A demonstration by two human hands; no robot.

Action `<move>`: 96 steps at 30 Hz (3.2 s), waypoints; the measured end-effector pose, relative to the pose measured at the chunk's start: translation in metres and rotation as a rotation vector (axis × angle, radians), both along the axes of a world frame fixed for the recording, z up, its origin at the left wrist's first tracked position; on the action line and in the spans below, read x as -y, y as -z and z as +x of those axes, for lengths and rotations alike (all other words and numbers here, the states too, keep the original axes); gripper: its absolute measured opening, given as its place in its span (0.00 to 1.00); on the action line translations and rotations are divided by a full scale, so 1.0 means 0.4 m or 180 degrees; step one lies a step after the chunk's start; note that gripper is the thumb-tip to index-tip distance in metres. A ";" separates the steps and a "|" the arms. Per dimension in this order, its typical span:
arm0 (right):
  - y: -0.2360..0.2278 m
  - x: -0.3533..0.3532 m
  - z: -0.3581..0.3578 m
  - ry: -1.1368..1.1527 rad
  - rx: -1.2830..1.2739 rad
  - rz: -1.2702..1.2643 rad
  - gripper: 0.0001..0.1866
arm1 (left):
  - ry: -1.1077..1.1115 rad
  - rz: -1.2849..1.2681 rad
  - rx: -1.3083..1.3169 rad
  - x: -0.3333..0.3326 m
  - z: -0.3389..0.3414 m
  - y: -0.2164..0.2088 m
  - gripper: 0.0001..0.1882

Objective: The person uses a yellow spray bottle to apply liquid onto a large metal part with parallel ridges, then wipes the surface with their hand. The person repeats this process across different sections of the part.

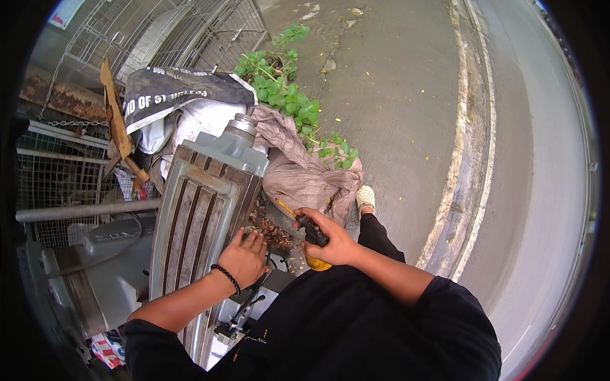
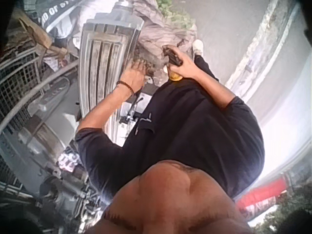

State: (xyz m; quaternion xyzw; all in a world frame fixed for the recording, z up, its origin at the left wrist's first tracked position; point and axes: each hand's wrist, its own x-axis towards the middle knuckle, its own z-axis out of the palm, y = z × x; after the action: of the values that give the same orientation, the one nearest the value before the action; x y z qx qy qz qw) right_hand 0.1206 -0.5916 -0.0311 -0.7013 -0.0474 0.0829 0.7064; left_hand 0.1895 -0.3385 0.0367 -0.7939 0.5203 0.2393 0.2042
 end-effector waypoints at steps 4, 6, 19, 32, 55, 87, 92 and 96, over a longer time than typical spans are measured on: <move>-0.003 0.016 0.072 -0.0576 0.0362 -0.0207 0.37 | -0.2022 -0.1097 -0.0704 0.024 -0.045 0.084 0.27; -0.002 0.028 0.105 -0.0901 0.0575 -0.0340 0.36 | -0.3484 -0.1365 -0.1017 0.040 -0.065 0.119 0.26; 0.101 -0.034 0.326 -0.3475 0.2304 -0.1055 0.35 | -0.6155 -1.0305 -0.1043 0.120 -0.122 0.346 0.45; 0.111 -0.022 0.393 -0.3616 0.2888 -0.1223 0.36 | -0.7011 -0.9963 -0.1203 0.155 -0.044 0.253 0.54; 0.167 0.517 0.349 -0.1527 0.0467 -0.1403 0.37 | -0.6491 -1.1563 -0.1195 0.396 0.256 0.182 0.46; 0.097 0.332 0.305 -0.2514 0.0679 -0.1892 0.38 | -0.7320 -1.0347 0.1754 0.247 0.161 0.284 0.50; 0.088 0.329 0.306 -0.2525 0.0666 -0.1878 0.38 | -0.6904 -1.1180 -0.0600 0.304 0.194 0.220 0.53; 0.085 0.341 0.305 -0.2480 0.0729 -0.1842 0.38 | -0.5162 -1.2497 -0.0886 0.235 0.138 0.218 0.52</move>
State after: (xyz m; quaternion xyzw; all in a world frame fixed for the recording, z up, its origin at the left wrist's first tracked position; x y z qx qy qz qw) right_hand 0.2428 -0.7280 -0.0652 -0.8034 -0.3582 0.2728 0.3897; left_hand 0.2447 -0.4326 -0.0505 -0.1055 0.3334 0.4238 0.8355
